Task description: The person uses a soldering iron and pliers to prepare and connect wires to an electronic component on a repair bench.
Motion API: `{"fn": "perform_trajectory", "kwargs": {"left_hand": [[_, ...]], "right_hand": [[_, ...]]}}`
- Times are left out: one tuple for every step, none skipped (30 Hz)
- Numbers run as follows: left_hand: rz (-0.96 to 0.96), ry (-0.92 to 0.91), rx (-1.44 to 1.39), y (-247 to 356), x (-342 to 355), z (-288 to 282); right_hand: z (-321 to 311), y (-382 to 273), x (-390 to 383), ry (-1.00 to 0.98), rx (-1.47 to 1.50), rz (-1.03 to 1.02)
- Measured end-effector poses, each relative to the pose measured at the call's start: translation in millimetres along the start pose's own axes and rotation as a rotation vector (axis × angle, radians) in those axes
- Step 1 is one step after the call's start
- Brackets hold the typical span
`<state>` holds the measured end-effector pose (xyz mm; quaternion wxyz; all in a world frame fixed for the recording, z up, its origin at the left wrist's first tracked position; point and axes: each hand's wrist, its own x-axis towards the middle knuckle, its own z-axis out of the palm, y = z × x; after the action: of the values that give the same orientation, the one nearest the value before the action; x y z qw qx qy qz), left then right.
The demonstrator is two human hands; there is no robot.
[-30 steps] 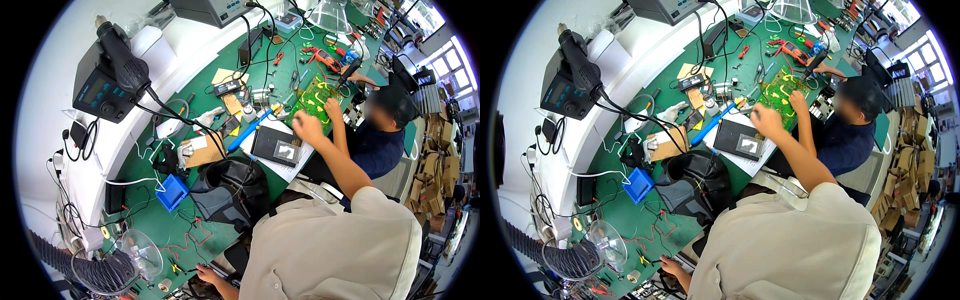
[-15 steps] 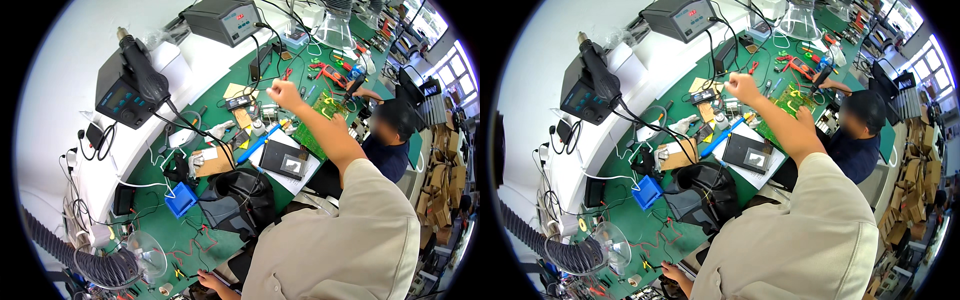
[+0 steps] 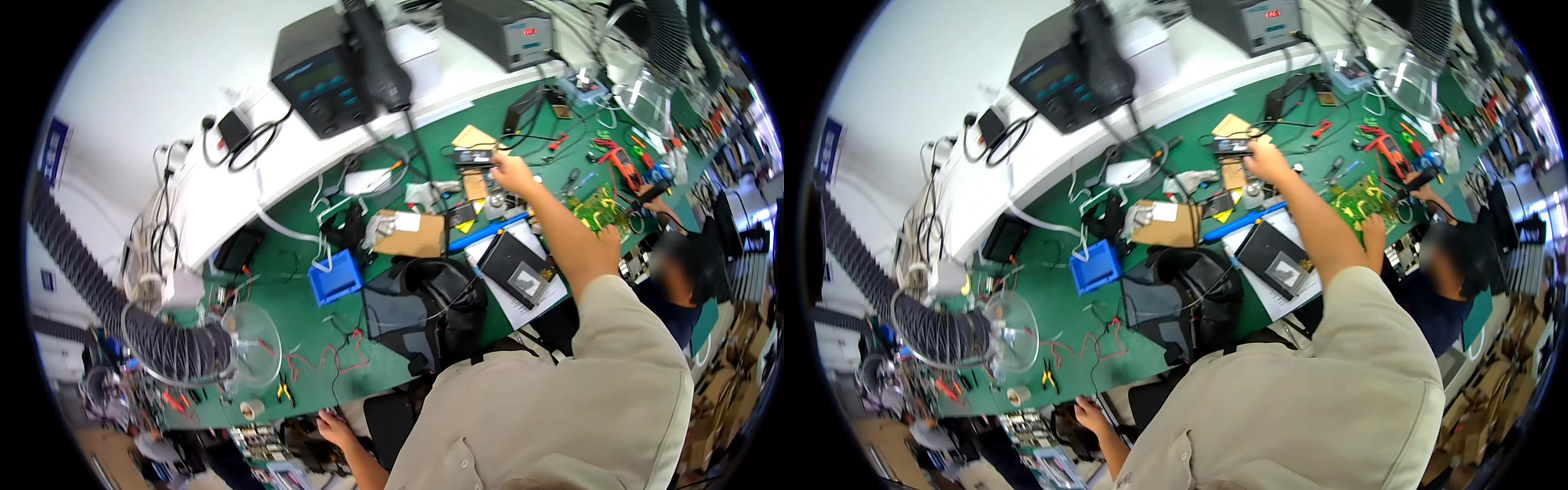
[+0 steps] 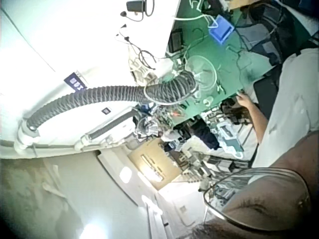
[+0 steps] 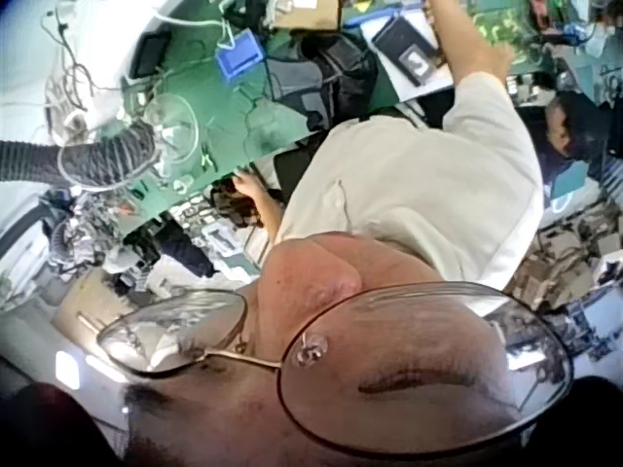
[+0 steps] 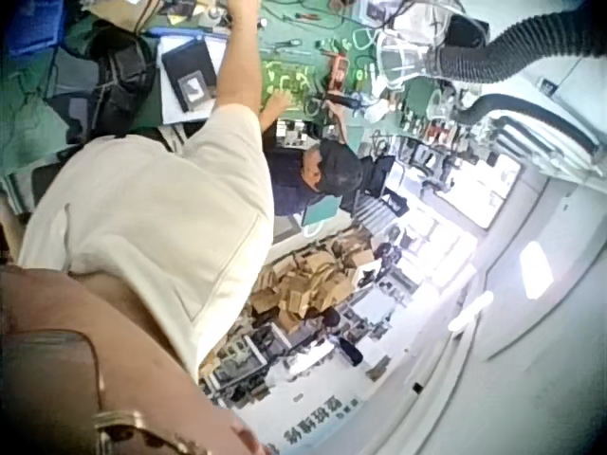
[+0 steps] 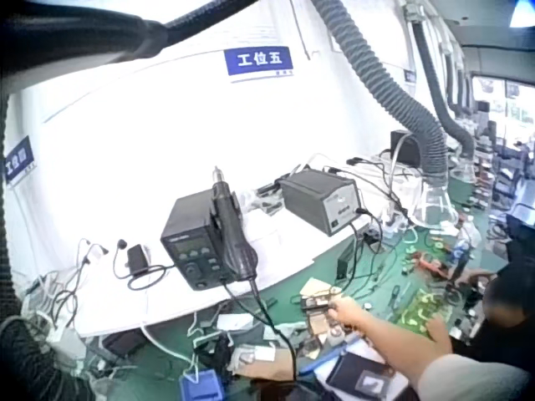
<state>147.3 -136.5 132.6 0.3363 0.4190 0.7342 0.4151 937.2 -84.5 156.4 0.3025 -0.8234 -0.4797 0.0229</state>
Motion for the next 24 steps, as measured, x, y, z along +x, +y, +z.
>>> {"fn": "perform_trajectory", "kwargs": {"left_hand": [[-0.03,0.022,-0.026,-5.7,-2.9,-9.1],[-0.057,0.027,-0.057,-11.5,-1.5,-11.5],[-0.059,0.021,0.016,-17.4,0.4,-15.6],[-0.068,0.022,0.089,-23.2,-1.9,-20.5],[-0.062,0.008,0.126,-24.8,-3.7,-16.7],[-0.053,-0.015,0.164,-21.0,-1.6,-11.0],[-0.029,-0.055,0.124,-14.3,-2.5,-5.8],[-0.001,-0.096,0.089,-8.1,-4.1,-0.7],[-0.007,-0.111,0.105,-2.3,-5.7,3.2],[-0.013,-0.122,0.124,3.5,-7.6,3.6],[-0.027,-0.133,0.139,6.8,-10.6,1.5],[-0.017,-0.147,0.172,13.5,-13.7,1.0],[-0.028,-0.158,0.164,20.5,-15.2,1.8],[-0.038,-0.172,0.158,26.2,-15.1,-0.7],[-0.033,-0.2,0.25,26.6,-11.0,-3.0],[-0.027,-0.231,0.342,27.1,-5.8,-5.4],[0.011,-0.234,0.346,21.8,-2.1,-5.7],[0.05,-0.251,0.392,30.9,0.2,-2.5],[0.066,-0.281,0.401,33.9,7.2,-0.4],[0.08,-0.308,0.412,34.0,12.9,-1.1],[0.08,-0.331,0.406,30.6,22.1,2.5],[0.072,-0.343,0.397,24.6,27.7,1.6],[0.055,-0.361,0.388,15.9,28.6,-3.5],[0.056,-0.385,0.376,8.7,31.3,-6.0]], "right_hand": [[1.7,-15.8,-7.3,-0.003,0.088,0.021],[-0.8,-20.9,-18.2,0.075,0.129,-0.025],[-4.3,-24.5,-29.4,0.106,0.208,-0.037],[-10.6,-39.3,-41.6,0.112,0.216,-0.02],[-19.8,-42.3,-51.6,0.037,0.155,0.081],[-25.6,-43.9,-65.4,0.133,0.139,0.04],[-32.7,-45.8,-79.4,0.152,0.146,0.08],[-41.6,-61.1,-93.5,0.182,0.256,0.1],[-43.7,-54.7,-105.7,0.215,0.251,0.051],[-48.6,-66.8,-116.2,0.22,0.25,0.11],[-50.5,-76.9,-124.7,0.245,0.337,0.153],[-54.4,-85.3,-131.3,0.258,0.335,0.162],[-54.6,-89.0,-136.2,0.272,0.366,0.178],[-56.4,-93.9,-141.0,0.287,0.394,0.198],[-60.3,-107.5,-142.7,0.31,0.415,0.203],[-64.9,-122.5,-144.0,0.334,0.435,0.211],[-72.0,-137.6,-144.6,0.352,0.445,0.194],[-80.3,-147.0,-144.1,0.391,0.402,0.194],[-87.1,-159.8,-148.3,0.426,0.435,0.212],[-97.4,-183.7,-149.9,0.459,0.47,0.23],[-107.6,-201.0,-150.5,0.511,0.551,0.149],[-116.3,-221.1,-148.8,0.55,0.638,0.059],[-129.1,-245.7,-145.3,0.569,0.697,-0.033],[-140.8,-268.1,-141.6,0.596,0.759,-0.118]]}}
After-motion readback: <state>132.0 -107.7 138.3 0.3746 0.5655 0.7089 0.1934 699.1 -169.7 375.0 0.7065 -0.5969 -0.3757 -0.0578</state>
